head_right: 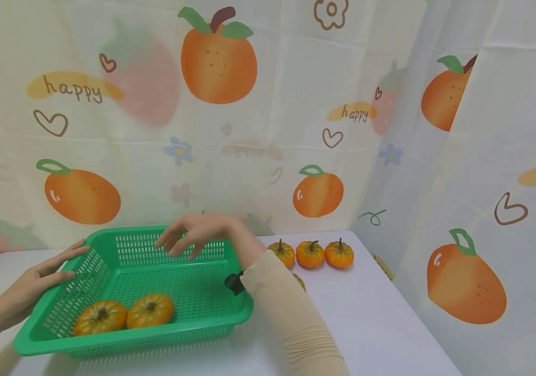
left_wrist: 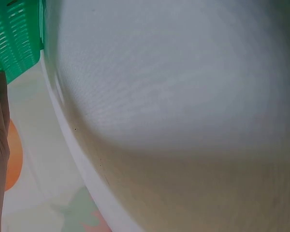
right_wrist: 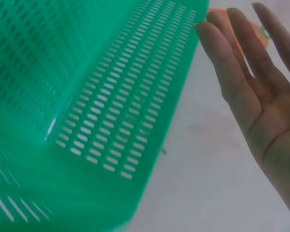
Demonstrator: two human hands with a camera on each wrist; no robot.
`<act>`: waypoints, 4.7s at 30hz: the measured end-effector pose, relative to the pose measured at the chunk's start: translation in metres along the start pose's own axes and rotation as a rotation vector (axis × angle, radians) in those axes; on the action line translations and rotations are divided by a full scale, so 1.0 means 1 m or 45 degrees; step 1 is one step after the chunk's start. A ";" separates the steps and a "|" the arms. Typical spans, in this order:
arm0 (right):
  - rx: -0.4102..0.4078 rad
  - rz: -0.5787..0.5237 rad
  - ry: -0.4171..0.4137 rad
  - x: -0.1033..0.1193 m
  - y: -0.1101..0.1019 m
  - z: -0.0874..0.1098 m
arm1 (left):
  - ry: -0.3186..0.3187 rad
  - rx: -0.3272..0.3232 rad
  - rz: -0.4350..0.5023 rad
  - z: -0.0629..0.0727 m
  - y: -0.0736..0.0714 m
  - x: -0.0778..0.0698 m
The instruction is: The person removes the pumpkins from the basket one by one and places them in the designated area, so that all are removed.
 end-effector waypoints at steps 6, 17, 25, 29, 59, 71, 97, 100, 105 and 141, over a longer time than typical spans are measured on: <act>0.037 -0.031 0.038 -0.003 0.010 -0.012 | -0.016 0.017 0.022 -0.002 0.000 -0.001; 0.104 -0.106 0.060 -0.011 0.031 -0.036 | -0.048 0.015 0.019 0.001 0.000 -0.001; 0.175 -0.059 0.123 -0.016 0.052 -0.052 | -0.060 0.023 0.036 0.003 0.002 -0.001; 0.214 -0.033 0.168 -0.019 0.063 -0.057 | -0.071 0.024 0.036 0.003 0.001 0.000; 0.351 0.065 0.335 -0.037 0.091 -0.062 | -0.035 0.006 -0.008 0.003 0.001 -0.002; 0.400 0.099 0.343 -0.046 0.094 -0.063 | -0.034 -0.005 -0.014 0.000 0.000 -0.001; 0.436 -0.265 0.367 -0.041 0.100 -0.060 | -0.036 0.010 0.003 0.001 0.000 -0.004; 0.438 -0.315 0.377 -0.042 0.100 -0.059 | -0.023 0.011 0.000 0.001 0.000 -0.005; 0.393 -0.320 0.370 -0.044 0.092 -0.057 | -0.033 0.014 0.004 0.001 0.001 -0.004; 0.224 -0.247 -0.052 -0.008 0.022 -0.010 | -0.063 0.019 -0.006 0.001 0.001 -0.002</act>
Point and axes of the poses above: each hand's wrist, its own z-axis away from the middle knuckle, its own y-axis out of the palm, x = y × z, the point moved 8 cm from there along -z, towards the middle knuckle, and after that the axes turned 1 degree about z, right-handed, at the moved point
